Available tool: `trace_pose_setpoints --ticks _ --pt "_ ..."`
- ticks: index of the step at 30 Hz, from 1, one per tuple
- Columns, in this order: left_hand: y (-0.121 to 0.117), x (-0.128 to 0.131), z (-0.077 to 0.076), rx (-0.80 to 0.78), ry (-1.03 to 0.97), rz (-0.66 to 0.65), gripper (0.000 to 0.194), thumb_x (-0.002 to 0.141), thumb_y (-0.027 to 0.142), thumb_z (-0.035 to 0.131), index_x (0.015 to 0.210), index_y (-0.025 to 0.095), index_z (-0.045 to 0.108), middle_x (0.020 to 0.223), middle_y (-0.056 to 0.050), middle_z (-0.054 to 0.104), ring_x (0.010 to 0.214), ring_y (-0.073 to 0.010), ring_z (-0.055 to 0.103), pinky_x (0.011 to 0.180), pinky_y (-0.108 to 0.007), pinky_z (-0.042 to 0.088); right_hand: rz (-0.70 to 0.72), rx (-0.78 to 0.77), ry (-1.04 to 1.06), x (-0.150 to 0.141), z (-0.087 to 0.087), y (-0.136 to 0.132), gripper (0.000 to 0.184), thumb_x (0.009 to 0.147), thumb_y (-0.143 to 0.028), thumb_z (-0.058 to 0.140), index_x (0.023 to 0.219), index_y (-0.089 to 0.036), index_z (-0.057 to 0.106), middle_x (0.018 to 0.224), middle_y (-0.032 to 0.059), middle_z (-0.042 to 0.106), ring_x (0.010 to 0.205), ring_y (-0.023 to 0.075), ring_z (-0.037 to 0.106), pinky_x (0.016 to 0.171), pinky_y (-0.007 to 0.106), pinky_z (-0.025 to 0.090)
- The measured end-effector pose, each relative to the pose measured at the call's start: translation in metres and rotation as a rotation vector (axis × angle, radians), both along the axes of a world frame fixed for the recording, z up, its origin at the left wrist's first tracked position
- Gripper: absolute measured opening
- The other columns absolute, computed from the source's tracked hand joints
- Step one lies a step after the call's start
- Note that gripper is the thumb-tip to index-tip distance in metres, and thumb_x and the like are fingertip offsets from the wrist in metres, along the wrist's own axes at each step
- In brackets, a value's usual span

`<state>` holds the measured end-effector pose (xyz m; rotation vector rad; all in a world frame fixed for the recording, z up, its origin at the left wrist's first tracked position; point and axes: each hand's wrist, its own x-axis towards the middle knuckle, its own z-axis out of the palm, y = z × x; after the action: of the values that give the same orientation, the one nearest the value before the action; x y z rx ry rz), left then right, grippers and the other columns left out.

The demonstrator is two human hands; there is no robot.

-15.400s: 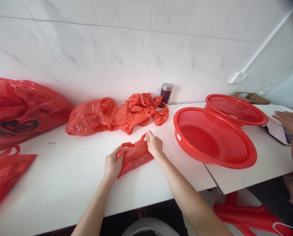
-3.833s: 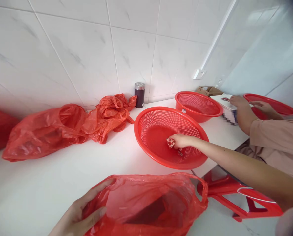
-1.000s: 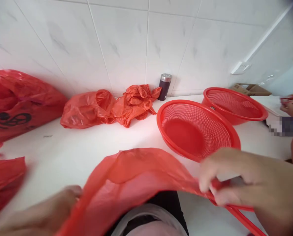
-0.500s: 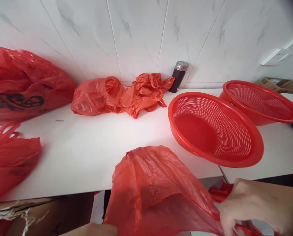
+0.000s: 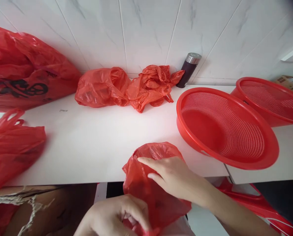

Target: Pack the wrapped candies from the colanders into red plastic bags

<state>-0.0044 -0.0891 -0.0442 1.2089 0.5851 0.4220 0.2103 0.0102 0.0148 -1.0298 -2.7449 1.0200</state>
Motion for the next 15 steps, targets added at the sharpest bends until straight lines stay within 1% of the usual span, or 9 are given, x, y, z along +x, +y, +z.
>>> trace_pose_setpoints --ticks 1,2,4,5,7,9,12,15 --pt "0.001 0.0 -0.008 -0.019 0.014 0.0 0.04 0.072 0.057 0.071 0.082 0.018 0.073 0.075 -0.002 0.053 0.06 -0.0109 0.045 0.052 -0.024 0.035 0.03 0.024 -0.063 -0.011 -0.014 0.002 0.05 0.094 -0.026 0.049 0.143 -0.033 0.044 0.106 0.0037 0.071 0.093 0.0223 0.067 0.081 0.034 0.05" --pt "0.001 -0.001 -0.015 -0.033 0.044 0.015 0.038 0.072 0.054 0.073 0.088 0.019 0.075 0.078 -0.003 0.055 0.063 -0.0112 0.047 0.054 -0.023 0.036 0.053 0.045 -0.114 -0.018 -0.028 0.003 0.048 0.094 -0.024 0.048 0.141 -0.031 0.047 0.102 0.0048 0.071 0.09 0.0232 0.068 0.078 0.034 0.049" --pt "0.001 -0.004 -0.026 -0.039 0.11 0.057 0.034 0.075 0.049 0.073 0.094 0.021 0.075 0.085 -0.004 0.059 0.07 -0.0129 0.05 0.061 -0.023 0.039 0.069 0.057 -0.178 -0.024 -0.048 0.007 0.038 0.094 -0.022 0.048 0.129 -0.028 0.058 0.096 0.0048 0.072 0.085 0.023 0.068 0.071 0.031 0.047" --pt "0.001 -0.006 -0.029 -0.037 0.141 0.083 0.031 0.078 0.047 0.071 0.095 0.021 0.075 0.089 -0.004 0.061 0.074 -0.0138 0.052 0.065 -0.024 0.041 0.062 0.05 -0.184 -0.024 -0.054 0.01 0.032 0.094 -0.022 0.048 0.121 -0.026 0.062 0.093 0.0039 0.072 0.084 0.0221 0.068 0.07 0.029 0.045" --pt "0.001 -0.01 -0.031 -0.043 0.183 0.149 0.028 0.082 0.045 0.066 0.094 0.021 0.073 0.089 -0.003 0.062 0.077 -0.0144 0.052 0.07 -0.025 0.042 0.026 0.026 -0.175 -0.02 -0.06 0.014 0.024 0.094 -0.024 0.048 0.11 -0.025 0.066 0.091 0.0024 0.072 0.084 0.0203 0.068 0.069 0.027 0.043" --pt "0.003 -0.014 -0.03 -0.08 0.194 0.242 0.027 0.087 0.044 0.061 0.092 0.019 0.071 0.084 -0.002 0.061 0.074 -0.0135 0.05 0.07 -0.025 0.041 -0.029 0.029 -0.181 -0.018 -0.06 0.018 0.021 0.095 -0.025 0.048 0.107 -0.024 0.064 0.089 0.0025 0.071 0.085 0.0197 0.068 0.07 0.026 0.042" --pt "0.01 -0.018 -0.028 -0.101 0.177 0.406 0.028 0.091 0.043 0.056 0.093 0.018 0.067 0.085 -0.002 0.061 0.077 -0.0147 0.052 0.072 -0.026 0.042 -0.093 0.091 -0.234 -0.024 -0.062 0.024 0.024 0.094 -0.025 0.048 0.115 -0.021 0.06 0.087 0.0048 0.071 0.084 0.0219 0.068 0.069 0.028 0.042" --pt "0.019 -0.022 -0.024 -0.07 0.227 0.59 0.026 0.092 0.043 0.052 0.096 0.019 0.063 0.089 -0.002 0.062 0.083 -0.0174 0.055 0.076 -0.028 0.044 -0.126 0.11 -0.216 -0.033 -0.065 0.029 0.035 0.095 -0.025 0.046 0.128 -0.019 0.054 0.096 0.008 0.071 0.09 0.0247 0.068 0.074 0.031 0.044"
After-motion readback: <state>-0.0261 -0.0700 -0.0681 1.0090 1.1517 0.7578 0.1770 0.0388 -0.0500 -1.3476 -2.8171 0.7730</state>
